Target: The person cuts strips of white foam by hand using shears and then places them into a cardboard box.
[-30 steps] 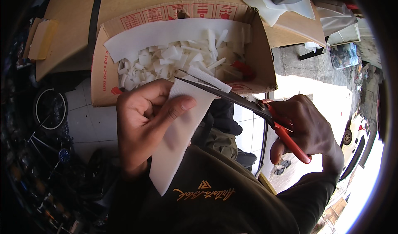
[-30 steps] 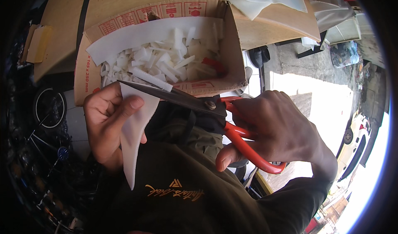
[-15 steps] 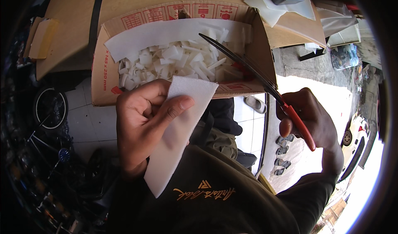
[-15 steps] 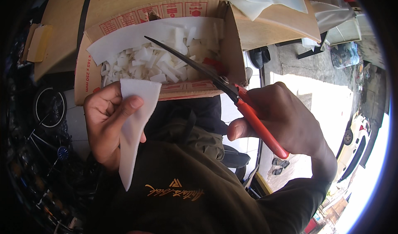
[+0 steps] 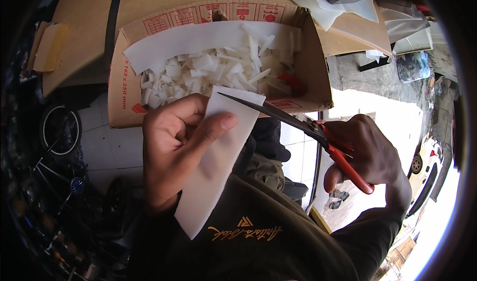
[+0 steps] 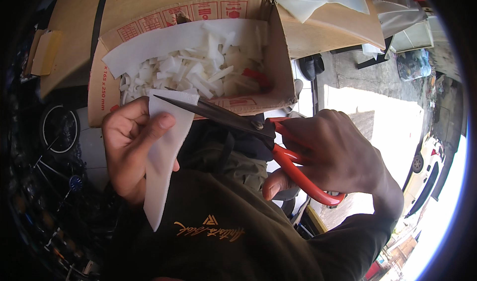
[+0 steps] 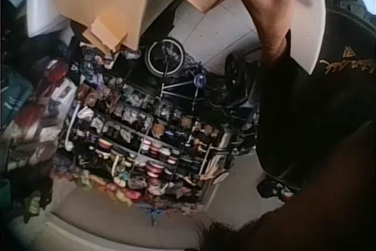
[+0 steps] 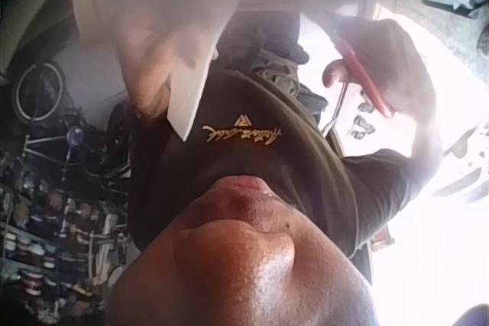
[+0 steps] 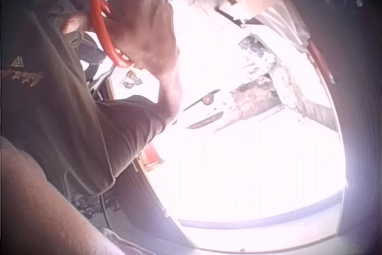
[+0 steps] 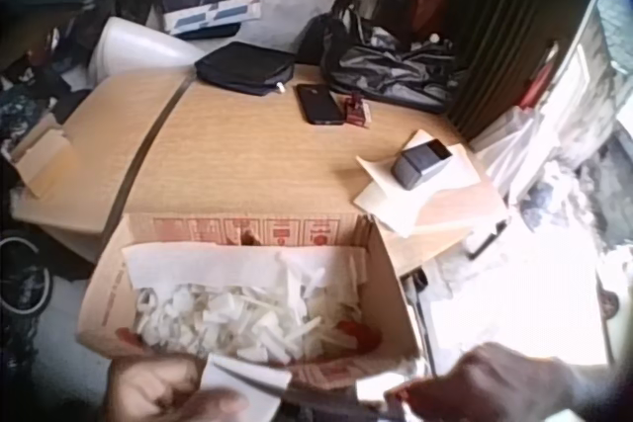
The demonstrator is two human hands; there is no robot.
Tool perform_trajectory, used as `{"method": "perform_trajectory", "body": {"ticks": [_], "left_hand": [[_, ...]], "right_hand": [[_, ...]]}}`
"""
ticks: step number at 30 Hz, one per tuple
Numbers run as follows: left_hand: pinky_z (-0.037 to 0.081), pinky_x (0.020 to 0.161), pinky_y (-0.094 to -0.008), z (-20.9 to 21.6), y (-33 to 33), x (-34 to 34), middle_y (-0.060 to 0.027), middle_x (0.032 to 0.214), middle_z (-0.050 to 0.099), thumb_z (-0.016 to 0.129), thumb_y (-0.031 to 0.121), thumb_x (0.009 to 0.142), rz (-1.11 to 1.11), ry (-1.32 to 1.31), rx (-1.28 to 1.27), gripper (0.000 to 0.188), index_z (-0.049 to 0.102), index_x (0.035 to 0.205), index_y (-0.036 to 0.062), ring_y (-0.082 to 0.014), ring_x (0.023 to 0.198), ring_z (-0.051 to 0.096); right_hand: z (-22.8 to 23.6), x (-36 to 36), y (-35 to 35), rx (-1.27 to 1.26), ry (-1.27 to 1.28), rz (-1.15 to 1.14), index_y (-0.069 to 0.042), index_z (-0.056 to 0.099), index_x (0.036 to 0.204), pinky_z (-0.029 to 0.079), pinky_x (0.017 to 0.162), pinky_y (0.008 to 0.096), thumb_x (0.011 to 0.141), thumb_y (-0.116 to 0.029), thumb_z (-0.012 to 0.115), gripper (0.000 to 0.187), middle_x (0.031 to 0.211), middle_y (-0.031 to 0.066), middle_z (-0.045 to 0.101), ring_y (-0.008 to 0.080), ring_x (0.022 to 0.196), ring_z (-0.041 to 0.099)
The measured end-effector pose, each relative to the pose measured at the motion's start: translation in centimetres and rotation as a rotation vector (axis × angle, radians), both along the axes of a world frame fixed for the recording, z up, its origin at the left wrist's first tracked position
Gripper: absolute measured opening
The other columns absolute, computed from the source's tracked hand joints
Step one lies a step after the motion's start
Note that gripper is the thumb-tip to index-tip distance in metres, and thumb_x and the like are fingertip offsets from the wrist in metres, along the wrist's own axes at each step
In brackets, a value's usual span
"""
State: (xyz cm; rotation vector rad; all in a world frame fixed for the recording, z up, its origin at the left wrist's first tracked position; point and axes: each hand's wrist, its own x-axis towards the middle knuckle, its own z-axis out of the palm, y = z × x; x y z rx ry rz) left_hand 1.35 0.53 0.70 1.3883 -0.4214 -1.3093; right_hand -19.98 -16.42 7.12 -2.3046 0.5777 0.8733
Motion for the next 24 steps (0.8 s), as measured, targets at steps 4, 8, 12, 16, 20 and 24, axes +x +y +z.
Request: {"method": "perform_trajectory", "body": {"ticks": [4,8,12,16,20,24], "left_hand": [[0.043,0.041,-0.0211,-0.2,-0.2,-0.3,-0.011,0.072,0.065,0.064,0.009,0.087,0.023,-0.03,-0.015,0.02,0.061,0.092,-0.0094,-0.0088,0.048,0.055],[0.04,0.051,-0.0174,-0.1,-0.1,0.0,-0.0055,0.072,0.065,0.066,0.011,0.088,0.01,-0.012,0.003,0.018,0.063,0.089,-0.0073,-0.0028,0.06,0.055],[0.04,0.051,-0.0174,0.1,-0.1,0.0,-0.0057,0.071,0.065,0.066,0.011,0.088,0.011,-0.011,0.02,0.018,0.063,0.088,-0.007,-0.0029,0.06,0.055],[0.041,0.05,-0.0178,-0.1,-0.1,0.0,-0.0059,0.07,0.065,0.066,0.011,0.088,0.01,-0.008,0.018,0.018,0.063,0.088,-0.007,-0.0036,0.058,0.056],[0.041,0.049,-0.0181,0.3,-0.2,0.1,-0.0061,0.069,0.065,0.066,0.011,0.088,0.005,0.003,0.027,0.018,0.063,0.088,-0.007,-0.0043,0.057,0.056],[0.041,0.049,-0.0178,0.3,-0.1,0.3,-0.0059,0.069,0.065,0.066,0.01,0.088,-0.002,0.007,0.026,0.017,0.063,0.088,-0.0068,-0.004,0.058,0.057]], "right_hand": [[0.0,0.5,-0.4,0.01,0.035,-0.063,0.002,0.06,0.094,0.037,0.064,0.0359,0.042,-0.059,0.077,0.082,0.075,0.0074,0.052,0.0249,0.064,0.044],[0.0,1.0,-0.6,-0.013,-0.059,-0.051,-0.002,0.057,0.071,0.032,0.057,0.0353,0.045,-0.057,0.079,0.065,0.057,0.0052,0.045,0.0239,0.052,0.037],[-0.1,1.2,-0.6,-0.011,-0.331,-0.039,0.001,0.062,0.066,0.031,0.043,0.0348,0.061,-0.048,0.083,0.054,0.041,0.0045,0.036,0.023,0.037,0.04],[-0.5,1.0,-0.6,-0.025,-0.387,-0.044,0.001,0.061,0.062,0.032,0.043,0.0337,0.062,-0.043,0.085,0.05,0.04,0.0048,0.038,0.0225,0.035,0.04],[-0.5,0.7,-0.7,-0.029,-0.365,-0.031,0.001,0.057,0.059,0.032,0.043,0.0335,0.062,-0.043,0.085,0.052,0.04,0.0047,0.039,0.0219,0.035,0.041],[-0.4,0.7,-0.9,0.015,-0.401,-0.017,-0.001,0.052,0.057,0.031,0.042,0.034,0.06,-0.053,0.082,0.061,0.042,0.0037,0.04,0.0214,0.036,0.042]]}}
